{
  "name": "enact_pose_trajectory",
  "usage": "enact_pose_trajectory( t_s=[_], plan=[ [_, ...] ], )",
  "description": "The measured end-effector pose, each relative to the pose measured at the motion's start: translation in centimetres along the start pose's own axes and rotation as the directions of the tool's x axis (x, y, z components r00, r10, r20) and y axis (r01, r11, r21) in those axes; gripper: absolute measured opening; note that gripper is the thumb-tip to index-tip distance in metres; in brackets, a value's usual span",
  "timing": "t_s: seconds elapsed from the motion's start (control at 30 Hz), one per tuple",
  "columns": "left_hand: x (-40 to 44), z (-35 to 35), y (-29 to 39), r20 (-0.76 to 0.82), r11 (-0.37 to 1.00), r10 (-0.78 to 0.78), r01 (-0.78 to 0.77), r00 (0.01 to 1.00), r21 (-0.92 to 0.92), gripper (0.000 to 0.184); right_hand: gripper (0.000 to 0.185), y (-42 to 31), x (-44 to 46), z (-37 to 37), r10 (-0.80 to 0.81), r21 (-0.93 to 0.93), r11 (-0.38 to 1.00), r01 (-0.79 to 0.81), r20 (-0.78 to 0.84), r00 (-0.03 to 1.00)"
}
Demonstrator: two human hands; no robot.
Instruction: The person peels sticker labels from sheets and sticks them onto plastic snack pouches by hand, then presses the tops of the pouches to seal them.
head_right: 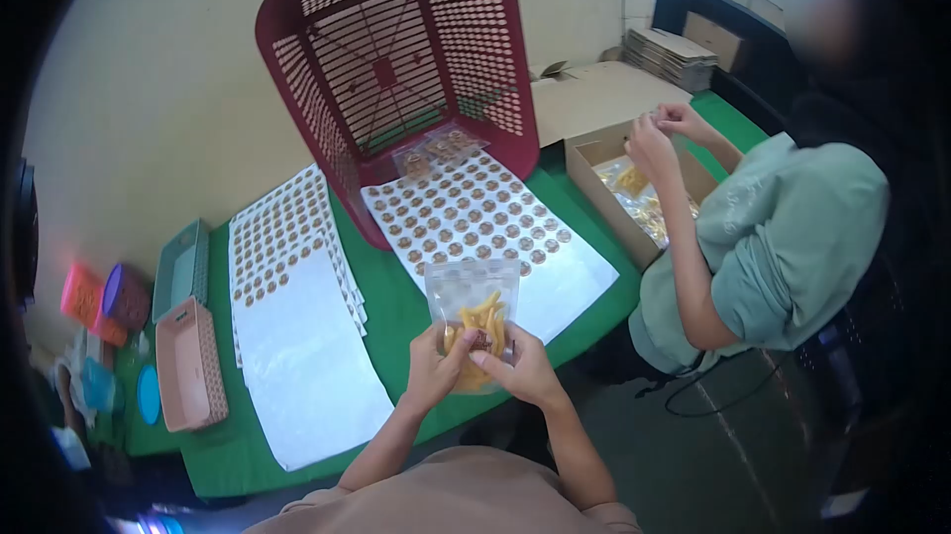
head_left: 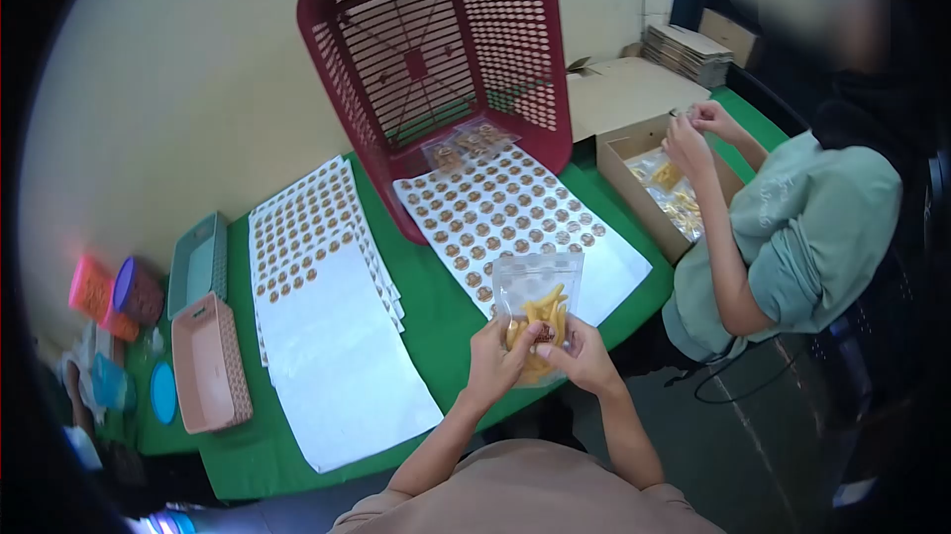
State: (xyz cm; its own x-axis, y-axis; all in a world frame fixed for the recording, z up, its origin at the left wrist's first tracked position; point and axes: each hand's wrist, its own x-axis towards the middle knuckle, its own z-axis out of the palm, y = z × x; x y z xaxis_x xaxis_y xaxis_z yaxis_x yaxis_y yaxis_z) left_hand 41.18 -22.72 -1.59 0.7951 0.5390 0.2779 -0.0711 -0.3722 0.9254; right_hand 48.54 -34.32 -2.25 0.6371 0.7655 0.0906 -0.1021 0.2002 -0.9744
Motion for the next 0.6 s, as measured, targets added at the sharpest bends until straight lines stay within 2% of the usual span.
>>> enact_pose_trajectory(
  t_s=[0.13, 0.2, 0.23, 0.3, 0.43, 0.5, 0.57, 0.6],
  plan=[
    [0.5, 0.9, 0.0, -0.1, 0.997, -0.018, 0.011, 0.995, -0.077, 0.027, 0.029, 0.0, 2.2, -0.3, -0.034, 0.052, 0.998, 0.033, 0.021, 0.999],
    [0.4, 1.3, -0.2, -0.164, 0.99, -0.118, 0.103, 0.979, -0.098, 0.026, 0.022, -0.1, 3.1, -0.8, -0.028, 0.074, 0.997, 0.025, 0.035, 0.999],
    [0.4, 1.5, 0.0, -0.187, 0.99, -0.12, 0.105, 0.975, -0.092, 0.026, 0.022, -0.1, 3.4, -0.9, -0.026, 0.077, 0.997, 0.021, 0.059, 0.998],
    [0.3, 2.0, 0.7, -0.272, 0.996, -0.078, 0.085, 0.959, 0.014, 0.025, 0.015, -0.6, 3.9, -0.9, -0.045, 0.047, 0.998, 0.043, 0.041, 0.998],
    [0.5, 3.4, 1.6, -0.405, 0.991, 0.028, 0.028, 0.914, 0.131, 0.025, 0.014, -0.8, 5.0, -1.2, -0.092, -0.019, 0.995, 0.093, 0.019, 0.996],
    [0.4, 4.4, 1.5, -0.423, 0.992, 0.033, 0.023, 0.905, 0.126, 0.024, 0.02, -0.3, 5.7, -2.2, -0.159, -0.191, 0.969, 0.159, 0.011, 0.987],
    [0.4, 4.8, 1.1, -0.44, 0.988, 0.005, 0.064, 0.898, 0.142, 0.025, 0.025, -0.9, 6.5, -3.0, -0.094, -0.216, 0.971, 0.106, 0.065, 0.993],
    [0.5, 4.7, 1.3, -0.403, 0.985, 0.026, 0.046, 0.915, 0.169, 0.026, 0.023, -0.9, 6.9, -3.5, -0.045, -0.158, 0.986, 0.057, 0.081, 0.996]
  ],
)
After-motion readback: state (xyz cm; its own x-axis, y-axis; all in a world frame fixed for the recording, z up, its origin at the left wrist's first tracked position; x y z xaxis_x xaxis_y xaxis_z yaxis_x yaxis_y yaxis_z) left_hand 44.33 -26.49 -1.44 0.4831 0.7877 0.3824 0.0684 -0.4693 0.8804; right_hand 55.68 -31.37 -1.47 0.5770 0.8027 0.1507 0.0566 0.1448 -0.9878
